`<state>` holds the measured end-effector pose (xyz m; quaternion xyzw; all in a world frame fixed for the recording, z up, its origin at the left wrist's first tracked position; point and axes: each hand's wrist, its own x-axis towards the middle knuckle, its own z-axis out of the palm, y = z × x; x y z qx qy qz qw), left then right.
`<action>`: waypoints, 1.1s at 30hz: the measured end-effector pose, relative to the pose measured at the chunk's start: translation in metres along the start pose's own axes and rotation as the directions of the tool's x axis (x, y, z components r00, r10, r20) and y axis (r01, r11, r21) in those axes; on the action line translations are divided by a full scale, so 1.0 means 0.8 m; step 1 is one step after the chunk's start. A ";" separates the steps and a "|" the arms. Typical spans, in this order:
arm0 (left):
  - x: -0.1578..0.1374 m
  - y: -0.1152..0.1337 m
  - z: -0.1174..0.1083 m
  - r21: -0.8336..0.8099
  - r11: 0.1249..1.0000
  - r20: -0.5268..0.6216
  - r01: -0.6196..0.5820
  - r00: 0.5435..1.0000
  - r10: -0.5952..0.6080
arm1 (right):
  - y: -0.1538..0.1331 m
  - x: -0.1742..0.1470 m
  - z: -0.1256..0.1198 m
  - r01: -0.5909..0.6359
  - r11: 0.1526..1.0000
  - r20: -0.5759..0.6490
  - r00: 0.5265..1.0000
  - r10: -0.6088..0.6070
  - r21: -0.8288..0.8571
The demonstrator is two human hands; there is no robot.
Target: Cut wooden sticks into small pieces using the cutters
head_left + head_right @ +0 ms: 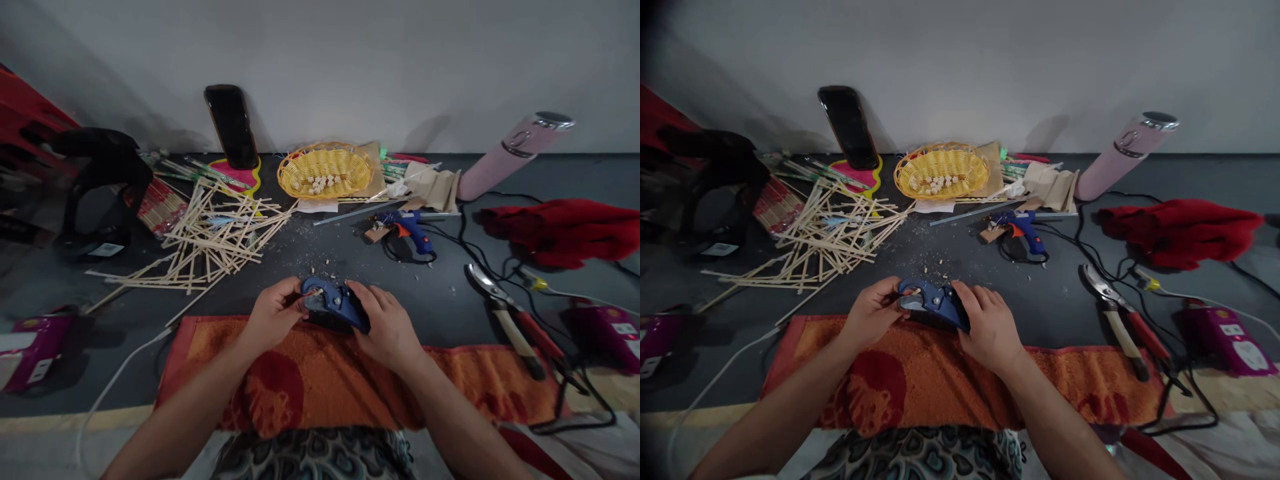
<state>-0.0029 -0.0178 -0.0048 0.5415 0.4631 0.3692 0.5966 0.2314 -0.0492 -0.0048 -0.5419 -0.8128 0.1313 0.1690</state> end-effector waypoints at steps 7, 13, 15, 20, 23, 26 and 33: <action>0.002 0.002 0.004 0.002 0.999 -0.046 -0.036 0.998 0.036 | 0.000 -0.001 0.004 -0.007 1.000 0.015 1.000 0.007 -0.001; 0.002 0.011 0.009 -0.025 0.999 -0.039 -0.032 0.999 0.031 | 0.000 -0.001 0.005 -0.015 1.000 0.006 1.000 0.015 -0.003; 0.002 0.013 0.010 -0.027 0.999 -0.027 -0.033 0.999 0.032 | 0.000 -0.001 0.005 -0.016 1.000 0.005 1.000 0.016 -0.002; 0.001 0.014 0.010 0.000 0.999 -0.001 -0.047 0.999 0.047 | 0.000 -0.001 0.004 -0.019 1.000 0.013 1.000 0.019 0.011; 0.001 0.013 0.009 -0.013 0.999 0.005 -0.050 0.999 0.050 | 0.000 0.000 0.003 -0.024 1.000 0.025 0.999 0.024 0.006; 0.001 0.012 0.010 -0.019 0.998 0.000 -0.052 0.999 0.052 | -0.001 0.000 0.002 -0.022 1.000 0.025 0.999 0.021 0.009; 0.002 0.013 0.011 -0.015 0.997 -0.020 -0.079 0.997 0.078 | -0.001 0.000 0.002 -0.016 1.000 0.016 1.000 0.015 0.025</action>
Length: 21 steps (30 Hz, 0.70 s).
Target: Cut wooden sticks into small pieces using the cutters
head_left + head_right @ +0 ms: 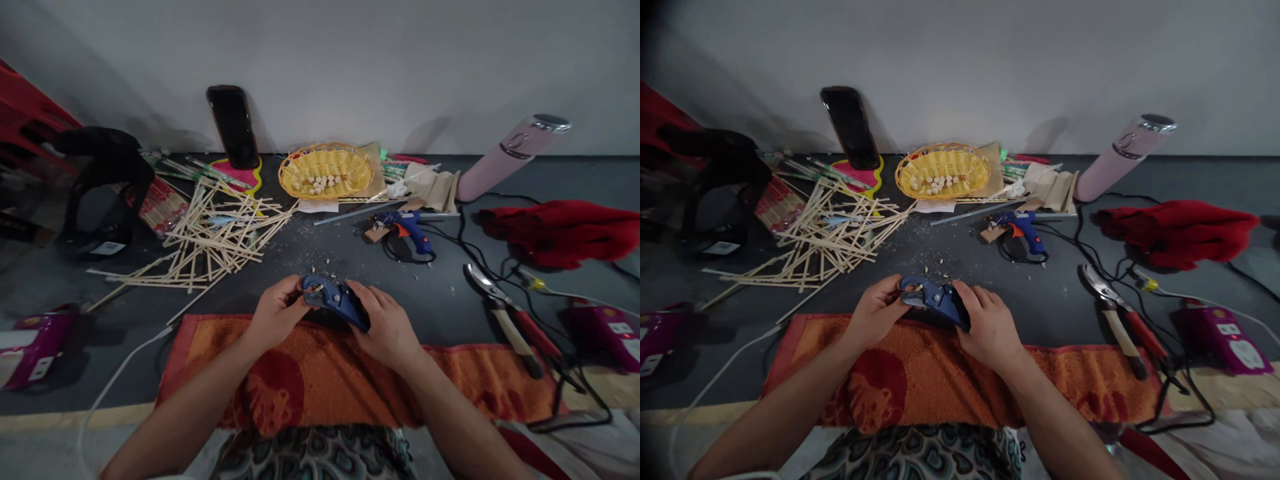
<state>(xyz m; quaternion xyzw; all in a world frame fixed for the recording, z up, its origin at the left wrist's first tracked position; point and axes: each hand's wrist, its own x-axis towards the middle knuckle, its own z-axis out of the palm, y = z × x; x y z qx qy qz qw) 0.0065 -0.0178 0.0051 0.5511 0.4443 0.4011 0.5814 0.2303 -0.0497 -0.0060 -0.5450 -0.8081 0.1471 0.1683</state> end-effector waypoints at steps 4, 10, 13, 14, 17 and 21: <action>0.000 0.000 -0.001 0.014 1.000 -0.017 0.000 1.000 0.000 | 0.000 -0.001 0.000 -0.005 1.000 0.000 1.000 0.005 0.016; 0.000 -0.001 -0.001 -0.005 1.000 -0.011 0.003 1.000 -0.003 | -0.001 0.000 0.001 -0.004 0.999 -0.017 1.000 0.004 0.042; 0.000 -0.002 -0.001 0.003 1.000 -0.019 0.002 1.000 -0.002 | -0.003 0.001 0.000 -0.009 0.999 -0.017 1.000 0.009 0.047; 0.000 -0.003 -0.001 0.008 1.000 -0.024 0.000 1.000 0.000 | -0.003 0.002 0.000 -0.011 0.999 -0.014 1.000 0.011 0.045; -0.001 -0.002 -0.001 0.005 1.000 -0.039 -0.007 0.999 0.008 | -0.004 0.002 -0.001 -0.017 0.999 0.003 1.000 0.017 0.037; -0.002 0.000 0.000 -0.019 1.000 -0.033 -0.015 0.999 0.014 | -0.005 0.002 -0.001 -0.018 0.997 0.015 1.000 0.017 0.069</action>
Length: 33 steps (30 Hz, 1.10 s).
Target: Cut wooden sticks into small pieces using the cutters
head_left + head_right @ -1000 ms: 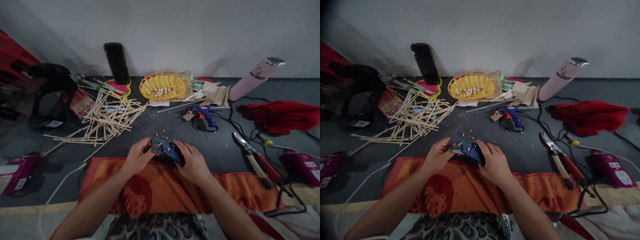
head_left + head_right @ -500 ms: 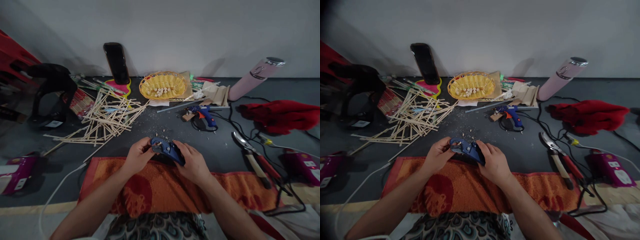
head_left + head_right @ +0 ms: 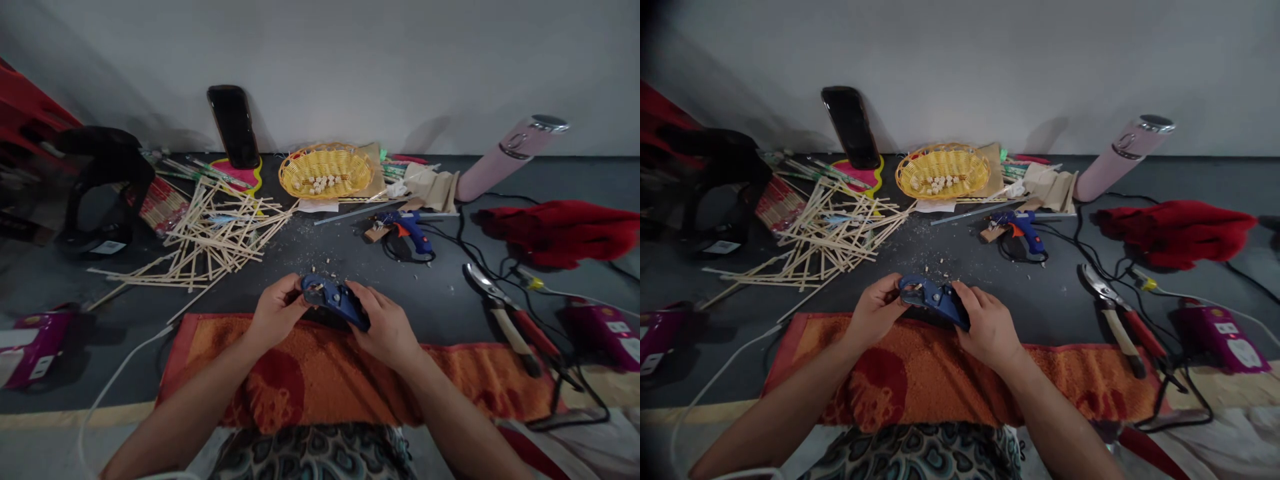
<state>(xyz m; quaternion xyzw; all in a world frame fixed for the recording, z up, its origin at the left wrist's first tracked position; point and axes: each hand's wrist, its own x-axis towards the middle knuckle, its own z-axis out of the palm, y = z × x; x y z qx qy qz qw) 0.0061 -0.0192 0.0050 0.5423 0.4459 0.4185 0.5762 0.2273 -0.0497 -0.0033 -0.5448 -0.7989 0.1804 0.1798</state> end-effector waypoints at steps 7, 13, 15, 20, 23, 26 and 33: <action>-0.002 0.001 -0.001 0.023 1.000 -0.023 -0.013 1.000 0.013 | -0.001 -0.002 0.003 0.011 0.999 -0.017 1.000 -0.010 0.038; -0.004 0.000 0.000 0.106 0.994 -0.043 -0.019 0.999 0.024 | -0.001 -0.006 0.006 0.014 1.000 -0.017 1.000 -0.014 0.015; -0.004 0.003 0.000 0.134 0.991 -0.034 -0.023 0.999 0.028 | -0.002 -0.008 0.006 -0.001 1.000 -0.004 1.000 0.001 0.006; -0.006 0.011 0.001 0.278 0.959 -0.019 -0.052 0.998 0.059 | -0.002 -0.010 0.005 -0.032 0.999 0.015 0.999 0.032 0.011; -0.005 0.014 -0.001 0.322 0.945 0.006 -0.057 0.998 0.059 | -0.002 -0.009 0.005 -0.028 1.000 0.018 0.999 0.028 0.007; -0.003 0.014 -0.004 0.303 0.951 0.057 -0.063 0.997 0.048 | -0.002 -0.007 0.005 -0.017 1.000 0.019 1.000 0.017 -0.002; 0.002 0.008 -0.012 0.122 0.992 0.174 0.015 0.984 -0.037 | 0.001 -0.006 0.002 0.039 0.999 0.005 0.999 -0.039 -0.018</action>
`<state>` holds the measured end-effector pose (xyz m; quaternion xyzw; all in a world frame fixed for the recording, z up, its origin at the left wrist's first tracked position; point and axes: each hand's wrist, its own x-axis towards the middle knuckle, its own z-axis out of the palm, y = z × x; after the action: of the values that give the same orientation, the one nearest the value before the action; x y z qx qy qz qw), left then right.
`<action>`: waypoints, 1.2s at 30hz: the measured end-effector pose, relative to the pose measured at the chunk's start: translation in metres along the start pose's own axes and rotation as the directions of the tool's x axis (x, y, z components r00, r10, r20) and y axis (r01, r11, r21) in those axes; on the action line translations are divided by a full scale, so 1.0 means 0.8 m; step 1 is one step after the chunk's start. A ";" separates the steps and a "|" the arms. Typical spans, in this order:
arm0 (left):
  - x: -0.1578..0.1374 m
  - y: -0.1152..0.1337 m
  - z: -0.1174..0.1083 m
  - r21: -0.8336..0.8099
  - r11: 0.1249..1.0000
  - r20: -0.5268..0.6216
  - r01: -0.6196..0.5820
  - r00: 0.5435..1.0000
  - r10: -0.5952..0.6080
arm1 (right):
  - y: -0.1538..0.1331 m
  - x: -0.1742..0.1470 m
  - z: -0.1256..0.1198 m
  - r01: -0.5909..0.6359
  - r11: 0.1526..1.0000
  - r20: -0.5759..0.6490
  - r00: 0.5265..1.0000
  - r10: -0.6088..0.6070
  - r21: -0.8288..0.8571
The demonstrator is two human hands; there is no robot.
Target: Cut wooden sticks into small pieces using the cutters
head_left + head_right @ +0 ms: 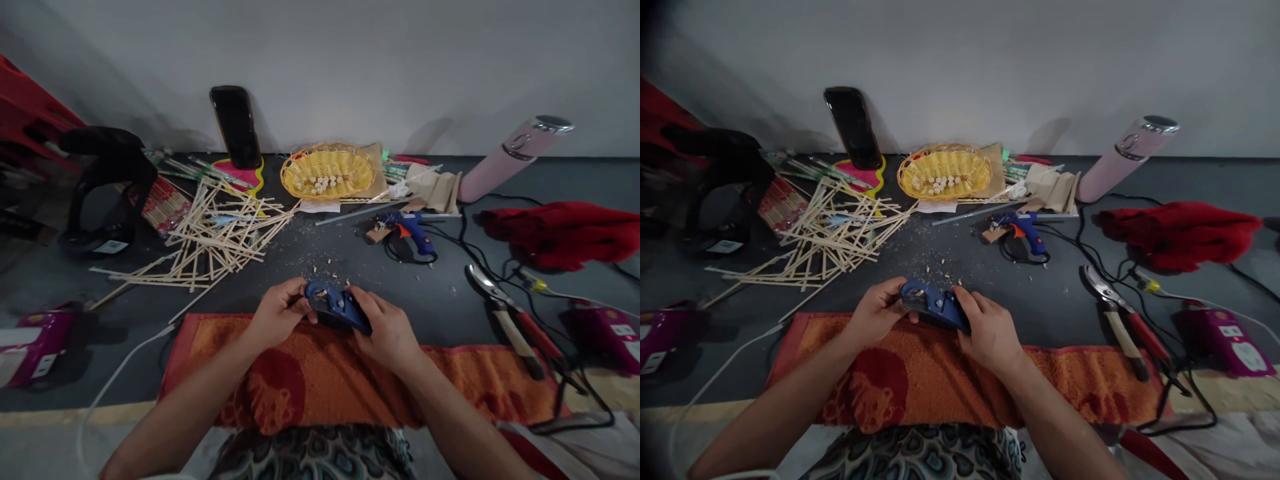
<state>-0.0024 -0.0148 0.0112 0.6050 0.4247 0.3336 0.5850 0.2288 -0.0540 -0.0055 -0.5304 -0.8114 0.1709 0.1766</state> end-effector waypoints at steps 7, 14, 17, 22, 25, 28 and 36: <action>0.001 -0.001 0.000 -0.268 0.958 0.160 0.103 0.985 -0.061 | 0.001 0.001 -0.003 0.030 1.000 0.001 1.000 -0.030 0.002; 0.000 0.005 0.000 -0.317 0.931 0.192 0.183 0.973 -0.126 | -0.002 -0.002 -0.003 0.017 1.000 0.018 1.000 -0.017 0.010; 0.000 0.003 -0.001 -0.319 0.931 0.171 0.175 0.977 -0.126 | -0.003 -0.004 -0.001 0.009 1.000 0.017 1.000 -0.009 0.008; 0.001 -0.004 0.000 -0.288 0.951 0.126 0.112 0.989 -0.078 | -0.001 -0.006 0.001 -0.009 1.000 0.015 1.000 0.009 -0.010; 0.002 -0.006 0.004 -0.212 0.974 0.052 0.079 0.996 -0.070 | 0.000 -0.004 0.004 -0.031 0.999 0.019 0.999 0.031 -0.016; 0.002 -0.008 0.009 -0.079 0.997 -0.042 -0.006 0.999 0.003 | 0.000 -0.002 0.006 -0.050 0.999 0.008 0.999 0.050 -0.017; -0.004 -0.008 0.018 0.157 0.987 -0.222 -0.023 0.973 0.058 | -0.002 0.000 0.004 -0.089 0.996 -0.019 0.996 0.089 -0.009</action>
<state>0.0081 -0.0239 0.0041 0.6149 0.5005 0.3786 0.4776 0.2260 -0.0550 -0.0072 -0.5685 -0.7861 0.1696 0.1736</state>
